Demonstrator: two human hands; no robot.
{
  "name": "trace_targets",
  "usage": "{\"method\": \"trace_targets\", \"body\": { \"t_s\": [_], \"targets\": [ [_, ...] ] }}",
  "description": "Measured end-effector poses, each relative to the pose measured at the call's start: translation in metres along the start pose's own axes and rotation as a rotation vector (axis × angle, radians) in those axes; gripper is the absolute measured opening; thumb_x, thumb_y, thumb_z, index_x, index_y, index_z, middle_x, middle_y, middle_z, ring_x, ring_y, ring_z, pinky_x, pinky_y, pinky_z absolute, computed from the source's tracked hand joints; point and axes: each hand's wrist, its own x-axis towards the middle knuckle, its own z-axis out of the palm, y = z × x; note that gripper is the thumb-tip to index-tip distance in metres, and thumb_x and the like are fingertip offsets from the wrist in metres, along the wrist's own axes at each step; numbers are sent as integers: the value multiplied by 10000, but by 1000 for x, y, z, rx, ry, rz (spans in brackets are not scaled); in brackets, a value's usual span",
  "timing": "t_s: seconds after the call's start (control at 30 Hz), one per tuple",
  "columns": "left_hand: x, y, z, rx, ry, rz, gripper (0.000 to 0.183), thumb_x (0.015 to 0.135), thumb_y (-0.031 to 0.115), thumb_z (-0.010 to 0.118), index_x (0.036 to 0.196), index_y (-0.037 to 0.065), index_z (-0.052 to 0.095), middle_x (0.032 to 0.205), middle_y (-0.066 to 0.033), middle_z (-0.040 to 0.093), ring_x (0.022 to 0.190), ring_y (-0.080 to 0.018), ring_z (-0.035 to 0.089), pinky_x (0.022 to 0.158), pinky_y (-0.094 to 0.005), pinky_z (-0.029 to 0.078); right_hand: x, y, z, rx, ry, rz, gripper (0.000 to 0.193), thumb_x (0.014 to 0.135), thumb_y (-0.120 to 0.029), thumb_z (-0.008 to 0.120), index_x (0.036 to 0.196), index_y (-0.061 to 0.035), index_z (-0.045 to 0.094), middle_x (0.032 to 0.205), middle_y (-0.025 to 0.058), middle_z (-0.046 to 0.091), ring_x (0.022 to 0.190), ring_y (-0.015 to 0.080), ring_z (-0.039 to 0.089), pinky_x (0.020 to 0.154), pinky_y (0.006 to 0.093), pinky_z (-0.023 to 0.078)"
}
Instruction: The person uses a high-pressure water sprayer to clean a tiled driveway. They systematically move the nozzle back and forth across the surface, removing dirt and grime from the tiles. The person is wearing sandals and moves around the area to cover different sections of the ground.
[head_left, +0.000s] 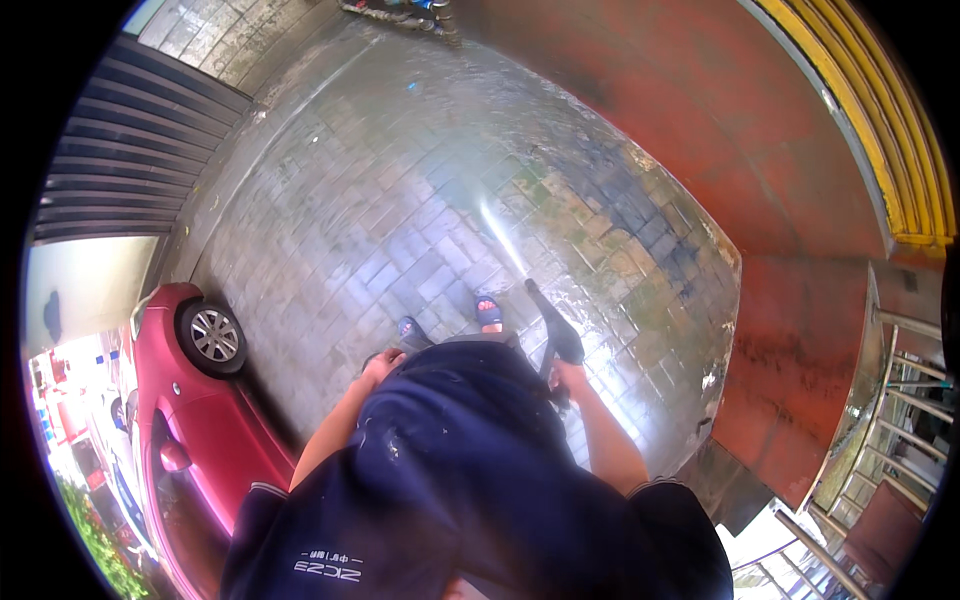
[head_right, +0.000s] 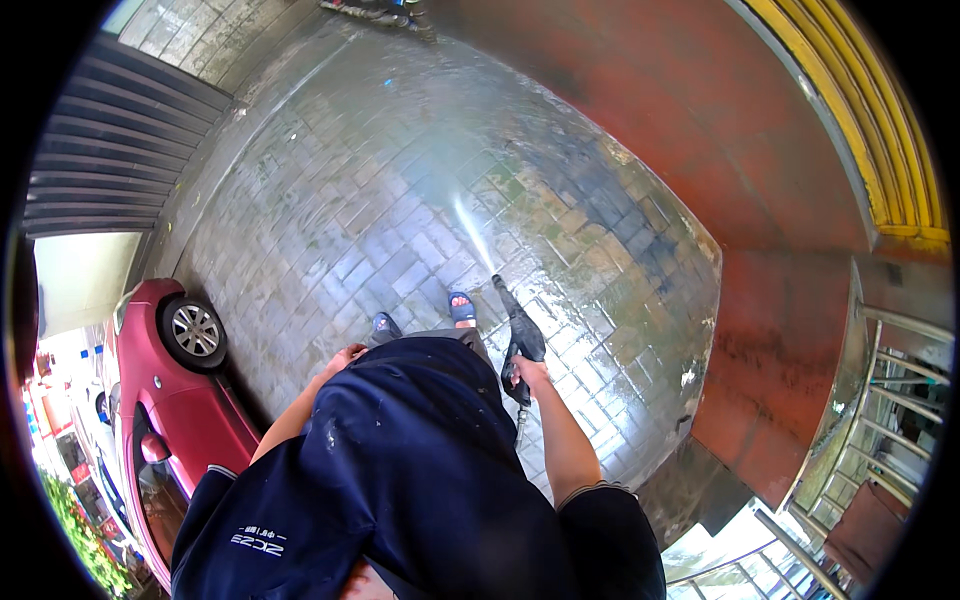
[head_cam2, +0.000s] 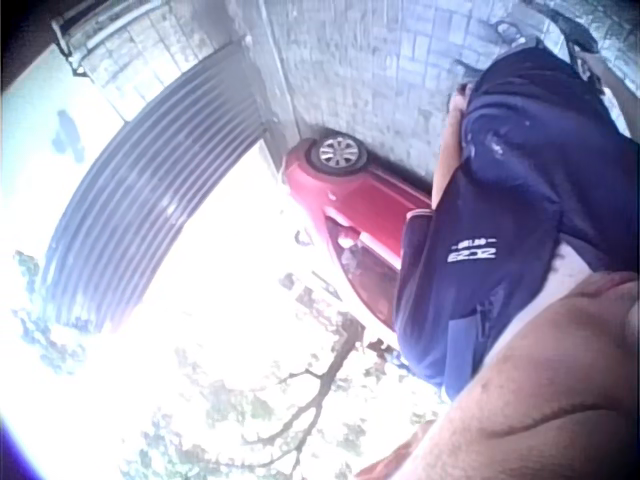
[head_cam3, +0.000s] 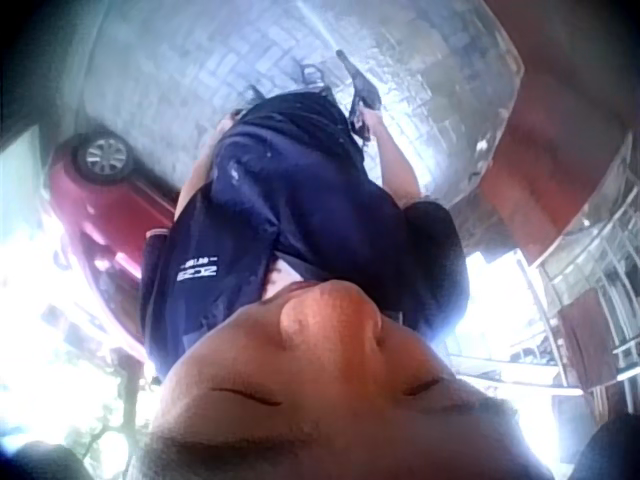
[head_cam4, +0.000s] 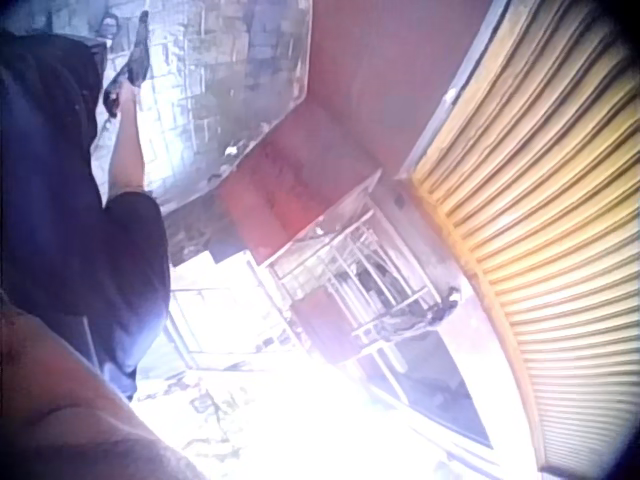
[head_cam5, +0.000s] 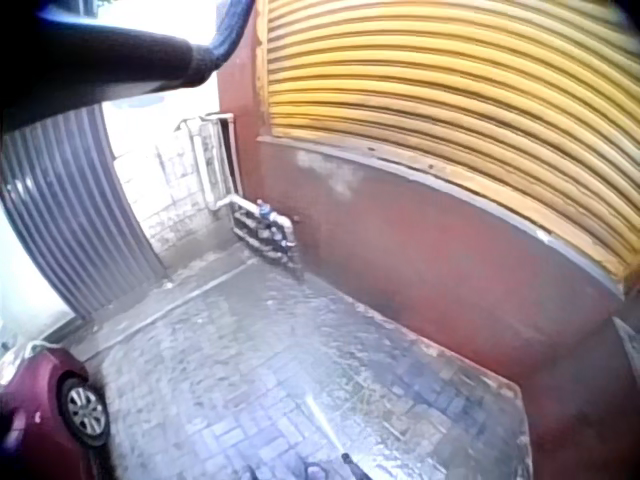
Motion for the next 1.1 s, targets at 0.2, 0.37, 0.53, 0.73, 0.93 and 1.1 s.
{"method": "trace_targets", "body": {
  "t_s": [0.2, 0.37, 0.53, 0.73, 0.93, 1.1],
  "targets": [
    [10, -16, -33, 15, -102, 50, 522, 910, 453, 487, 1218, 37, 554, 1205, -182, 588, 1130, -308, 558, 969, -364, 420, -5, 37, 35, -16, 267, -56, 131, 804, -120, 607, 749, -11, 560, 538, 95, 519, 435, 208, 521, 413, 349, 431],
    [22, -66, -62, 44, -157, 138, 530, 907, 456, 479, 1195, 20, 565, 1192, -203, 587, 1126, -333, 552, 967, -369, 420, -27, 65, 66, 51, 136, -6, 141, 796, -114, 615, 723, -24, 533, 521, 88, 497, 416, 209, 502, 393, 348, 414],
    [49, -141, -83, 59, -195, 159, 511, 906, 427, 475, 1187, 10, 567, 1214, -205, 572, 1142, -340, 536, 973, -371, 412, -47, 95, 113, 110, 248, -9, 148, 797, -126, 615, 726, -33, 523, 512, 81, 475, 415, 212, 487, 391, 350, 403],
    [64, -220, -107, 200, -247, 235, 460, 906, 387, 484, 1161, 17, 587, 1211, -202, 571, 1132, -337, 538, 965, -373, 416, -83, 125, 156, 156, 195, 19, 133, 803, -155, 609, 777, -46, 539, 562, 73, 498, 458, 205, 504, 419, 352, 414],
    [77, -289, -133, 300, -210, 222, 405, 893, 363, 504, 1091, 29, 617, 1094, -197, 626, 1054, -337, 580, 904, -378, 451, -103, 154, 190, 140, 117, 45, 149, 824, -179, 594, 776, -40, 568, 569, 61, 510, 489, 190, 515, 456, 341, 430],
    [68, -283, -155, 387, -195, 259, 367, 881, 324, 527, 1053, 16, 628, 1059, -200, 640, 1033, -332, 595, 881, -380, 463, -105, 186, 202, 189, 275, -65, 165, 823, -156, 600, 716, -49, 532, 547, 54, 502, 447, 181, 494, 420, 343, 410]
  ]
}}
